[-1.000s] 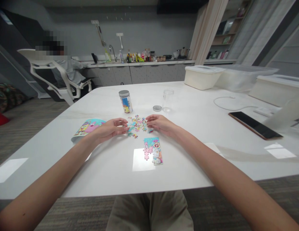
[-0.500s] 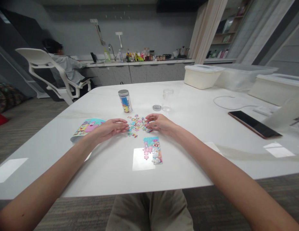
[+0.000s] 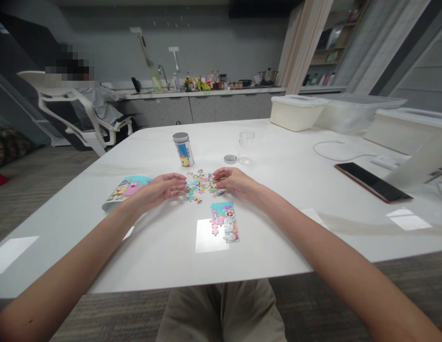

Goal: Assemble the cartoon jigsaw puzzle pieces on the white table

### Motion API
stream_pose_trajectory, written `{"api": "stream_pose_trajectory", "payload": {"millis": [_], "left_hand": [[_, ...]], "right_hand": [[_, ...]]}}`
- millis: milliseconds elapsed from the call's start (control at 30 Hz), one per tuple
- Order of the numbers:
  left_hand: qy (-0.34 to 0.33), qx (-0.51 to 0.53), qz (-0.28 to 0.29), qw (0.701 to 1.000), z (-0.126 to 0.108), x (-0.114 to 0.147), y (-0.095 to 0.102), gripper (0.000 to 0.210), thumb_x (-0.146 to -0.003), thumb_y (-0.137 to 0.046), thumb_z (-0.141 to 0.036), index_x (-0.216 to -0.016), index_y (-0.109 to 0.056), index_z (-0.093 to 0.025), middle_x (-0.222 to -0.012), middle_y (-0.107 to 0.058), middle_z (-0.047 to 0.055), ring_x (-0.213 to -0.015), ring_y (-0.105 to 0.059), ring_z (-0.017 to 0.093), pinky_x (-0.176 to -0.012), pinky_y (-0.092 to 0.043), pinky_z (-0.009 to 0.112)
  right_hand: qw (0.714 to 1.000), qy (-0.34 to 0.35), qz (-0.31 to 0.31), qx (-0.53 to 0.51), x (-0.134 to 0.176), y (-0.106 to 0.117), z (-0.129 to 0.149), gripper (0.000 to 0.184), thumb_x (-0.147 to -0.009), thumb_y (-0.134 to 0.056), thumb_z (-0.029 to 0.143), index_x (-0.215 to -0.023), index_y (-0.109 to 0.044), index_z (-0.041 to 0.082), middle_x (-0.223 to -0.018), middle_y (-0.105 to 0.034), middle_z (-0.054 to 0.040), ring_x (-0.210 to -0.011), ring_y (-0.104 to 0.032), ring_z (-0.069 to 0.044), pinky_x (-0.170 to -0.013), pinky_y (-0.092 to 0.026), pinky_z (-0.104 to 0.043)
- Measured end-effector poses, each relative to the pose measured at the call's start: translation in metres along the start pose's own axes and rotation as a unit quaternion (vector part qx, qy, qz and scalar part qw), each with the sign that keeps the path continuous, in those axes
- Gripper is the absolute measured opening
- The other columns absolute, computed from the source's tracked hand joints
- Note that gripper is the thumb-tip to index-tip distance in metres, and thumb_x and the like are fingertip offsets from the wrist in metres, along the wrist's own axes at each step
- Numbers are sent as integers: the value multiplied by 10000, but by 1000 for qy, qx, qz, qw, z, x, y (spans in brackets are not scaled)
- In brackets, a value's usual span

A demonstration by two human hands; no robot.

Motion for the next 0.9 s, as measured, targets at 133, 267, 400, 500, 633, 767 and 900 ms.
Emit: {"api": "stream_pose_trajectory", "payload": {"millis": [133,267,400,500,633,767,900], "left_hand": [[-127,-338,-62,930,-15,4,2,166,-804,-552,-330,-864,-577,-176,-711,-605,15,-640,-593,156,-588,-433,267],[-187,-621,-95,755,-19,8,-5,270,-882,-425,-324,-1072,-574,-203,-788,-656,50,-772,-620,213,-672,-434,296],[-182,-695,-18,695,-11,7,-11,335,-915,-357,-309,-1168,-561,-229,-872,-688,63,-830,-635,219,-705,-437,294],[-183,-695,12,696,-9,8,-14,329,-915,-351,-317,-1103,-609,-241,-876,-693,61,-793,-635,209,-682,-428,283],[-190,-669,16,718,-12,9,-16,329,-909,-366,-374,-1044,-630,-231,-785,-673,47,-688,-610,182,-621,-397,259],[-195,-665,13,721,-14,10,-16,300,-888,-405,-393,-988,-630,-221,-724,-651,34,-639,-586,173,-584,-358,253],[-205,-654,8,728,-17,10,-15,289,-881,-421,-416,-906,-626,-214,-686,-638,22,-608,-570,162,-575,-342,249]], "right_hand": [[1000,4,-14,7,-2,4,0,301,-546,-707,-4,-775,-624,173,-856,-613,-40,-834,-622,-170,-787,-525,-310],[999,8,-29,25,-1,5,2,267,-573,-723,23,-763,-613,176,-879,-633,-51,-858,-634,-180,-821,-515,-322],[998,12,-51,43,1,5,4,233,-609,-732,42,-733,-589,178,-913,-661,-69,-855,-636,-172,-845,-513,-324],[996,13,-67,53,1,6,3,235,-611,-730,30,-730,-589,175,-867,-655,-55,-771,-628,-147,-793,-531,-314],[994,9,-72,76,0,8,2,219,-611,-702,21,-730,-599,173,-769,-613,-27,-635,-578,-119,-690,-540,-312],[996,18,-59,71,0,7,4,227,-595,-656,11,-739,-619,183,-739,-559,-25,-661,-560,-137,-716,-532,-324],[995,20,-46,81,-1,6,4,250,-573,-633,17,-756,-627,188,-762,-550,-42,-721,-562,-168,-759,-522,-348]]}}
Point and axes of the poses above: each hand's wrist, its own x-axis away from the middle knuckle, its own y-axis out of the back of the hand, z = x × y, the point moved 7 cm from there along -x, towards the middle knuckle
